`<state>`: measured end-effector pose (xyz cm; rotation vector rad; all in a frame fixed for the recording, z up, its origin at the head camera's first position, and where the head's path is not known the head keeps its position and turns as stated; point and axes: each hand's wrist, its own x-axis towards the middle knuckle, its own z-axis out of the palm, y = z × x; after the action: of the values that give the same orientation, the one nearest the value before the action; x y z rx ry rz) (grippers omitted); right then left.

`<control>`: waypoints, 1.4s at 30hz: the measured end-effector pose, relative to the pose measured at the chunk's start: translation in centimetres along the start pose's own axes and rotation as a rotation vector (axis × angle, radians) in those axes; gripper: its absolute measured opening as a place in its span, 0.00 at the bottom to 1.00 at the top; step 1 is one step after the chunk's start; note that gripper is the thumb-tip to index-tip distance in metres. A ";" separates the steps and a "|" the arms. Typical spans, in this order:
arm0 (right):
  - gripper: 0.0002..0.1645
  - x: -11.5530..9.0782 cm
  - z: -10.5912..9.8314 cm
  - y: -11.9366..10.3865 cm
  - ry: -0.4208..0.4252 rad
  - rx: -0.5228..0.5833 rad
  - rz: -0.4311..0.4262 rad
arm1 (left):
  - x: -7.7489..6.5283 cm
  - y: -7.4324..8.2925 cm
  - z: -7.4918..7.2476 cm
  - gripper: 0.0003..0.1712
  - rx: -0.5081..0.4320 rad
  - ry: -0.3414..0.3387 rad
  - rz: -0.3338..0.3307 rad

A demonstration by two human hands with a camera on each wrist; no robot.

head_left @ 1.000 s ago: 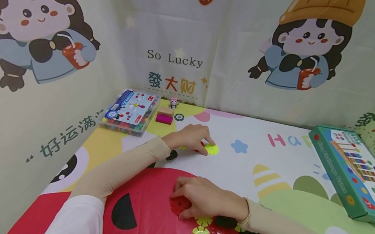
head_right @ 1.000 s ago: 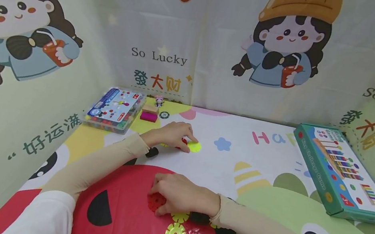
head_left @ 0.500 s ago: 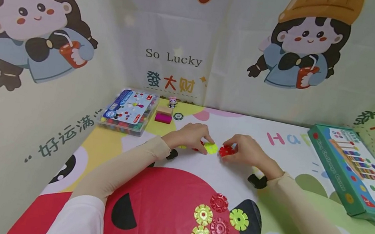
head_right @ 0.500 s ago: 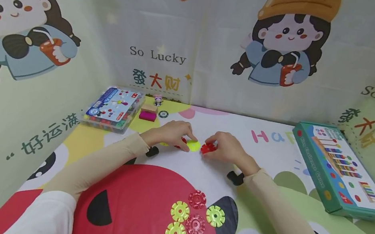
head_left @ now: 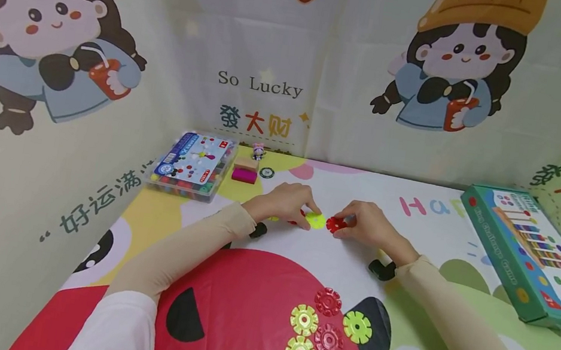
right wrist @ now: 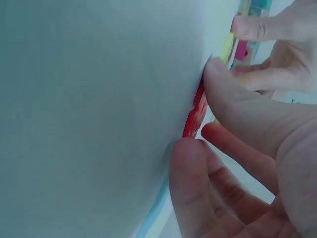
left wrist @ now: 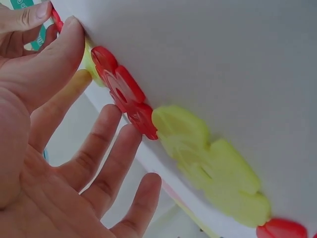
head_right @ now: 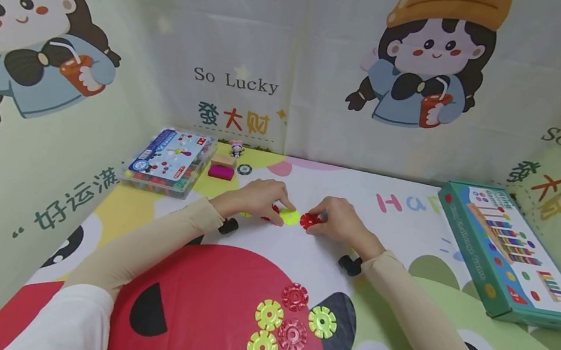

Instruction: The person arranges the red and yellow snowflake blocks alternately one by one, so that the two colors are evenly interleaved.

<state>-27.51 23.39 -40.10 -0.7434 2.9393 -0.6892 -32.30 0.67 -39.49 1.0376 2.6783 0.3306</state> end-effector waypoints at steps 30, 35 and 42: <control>0.28 -10.8 3.7 -11.7 -0.235 -0.153 -0.292 | 2.2 3.9 1.1 0.25 0.211 0.024 0.087; 0.30 -10.1 3.8 -12.1 -0.269 -0.139 -0.274 | 2.1 4.0 1.0 0.25 0.210 0.035 0.084; 0.25 -9.4 3.9 -12.1 -0.330 -0.084 -0.304 | 2.1 4.1 1.2 0.25 0.205 0.029 0.076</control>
<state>-13.29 16.61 -39.19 -1.2000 2.5941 -0.4072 -30.93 5.20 -39.71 1.2038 2.7485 0.0859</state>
